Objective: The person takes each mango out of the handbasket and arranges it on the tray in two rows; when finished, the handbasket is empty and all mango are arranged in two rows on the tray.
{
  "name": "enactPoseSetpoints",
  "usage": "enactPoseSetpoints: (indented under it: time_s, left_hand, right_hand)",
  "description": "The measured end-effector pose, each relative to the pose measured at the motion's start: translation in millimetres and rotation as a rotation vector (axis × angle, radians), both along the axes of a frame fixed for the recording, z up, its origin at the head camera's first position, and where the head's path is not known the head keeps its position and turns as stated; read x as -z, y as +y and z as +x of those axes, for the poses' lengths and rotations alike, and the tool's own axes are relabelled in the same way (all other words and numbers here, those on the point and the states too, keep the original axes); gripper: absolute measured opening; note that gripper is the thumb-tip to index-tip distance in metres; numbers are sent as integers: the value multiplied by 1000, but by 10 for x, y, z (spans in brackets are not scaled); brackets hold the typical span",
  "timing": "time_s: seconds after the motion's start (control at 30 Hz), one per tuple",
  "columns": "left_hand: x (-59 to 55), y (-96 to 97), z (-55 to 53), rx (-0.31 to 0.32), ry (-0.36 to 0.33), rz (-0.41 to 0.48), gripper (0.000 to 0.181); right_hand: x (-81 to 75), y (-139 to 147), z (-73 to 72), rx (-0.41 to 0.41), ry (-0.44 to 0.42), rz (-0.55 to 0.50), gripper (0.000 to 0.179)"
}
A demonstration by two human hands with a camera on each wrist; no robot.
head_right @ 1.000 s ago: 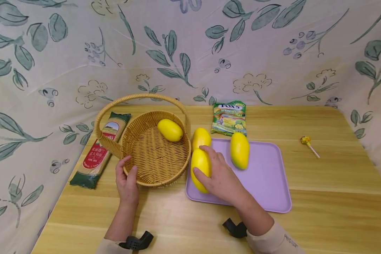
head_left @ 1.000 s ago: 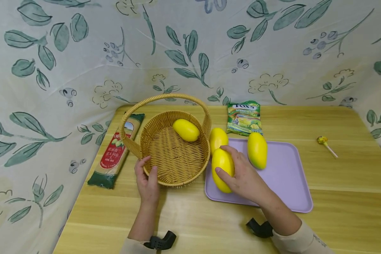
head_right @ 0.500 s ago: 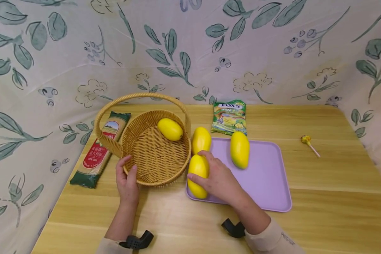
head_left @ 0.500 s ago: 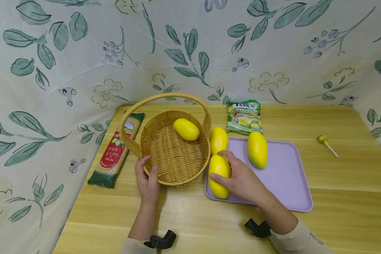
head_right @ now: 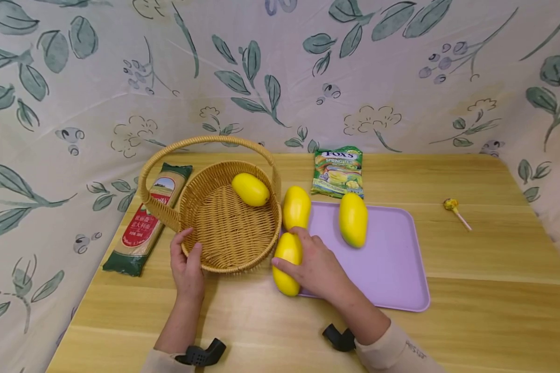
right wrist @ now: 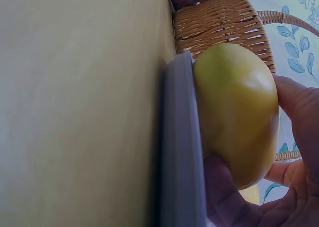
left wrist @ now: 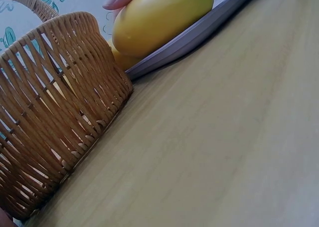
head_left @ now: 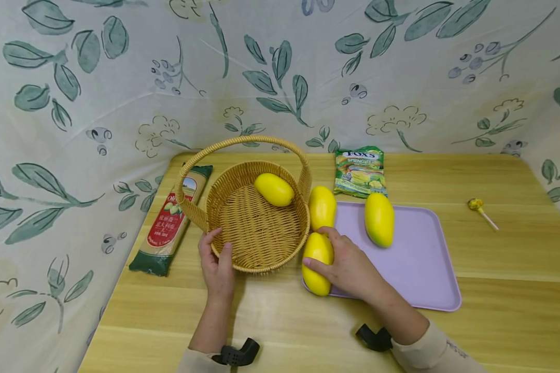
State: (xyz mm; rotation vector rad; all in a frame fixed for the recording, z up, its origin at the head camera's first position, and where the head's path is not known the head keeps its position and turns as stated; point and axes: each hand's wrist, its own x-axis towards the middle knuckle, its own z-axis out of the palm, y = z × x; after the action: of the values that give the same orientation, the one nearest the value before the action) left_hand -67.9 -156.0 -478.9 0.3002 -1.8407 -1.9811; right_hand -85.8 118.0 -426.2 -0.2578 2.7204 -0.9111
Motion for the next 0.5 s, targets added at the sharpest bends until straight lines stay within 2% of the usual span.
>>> enactPoseSetpoints:
  time_s: [0.33,0.5]
  left_hand:
    - [-10,2,-3,10,10,-3,40]
    - [-3,3,-4,11,17,-2,41]
  right_hand:
    - [47,-11,-4,3,53,38,78]
    - [31,1,3,-14,52,63,79]
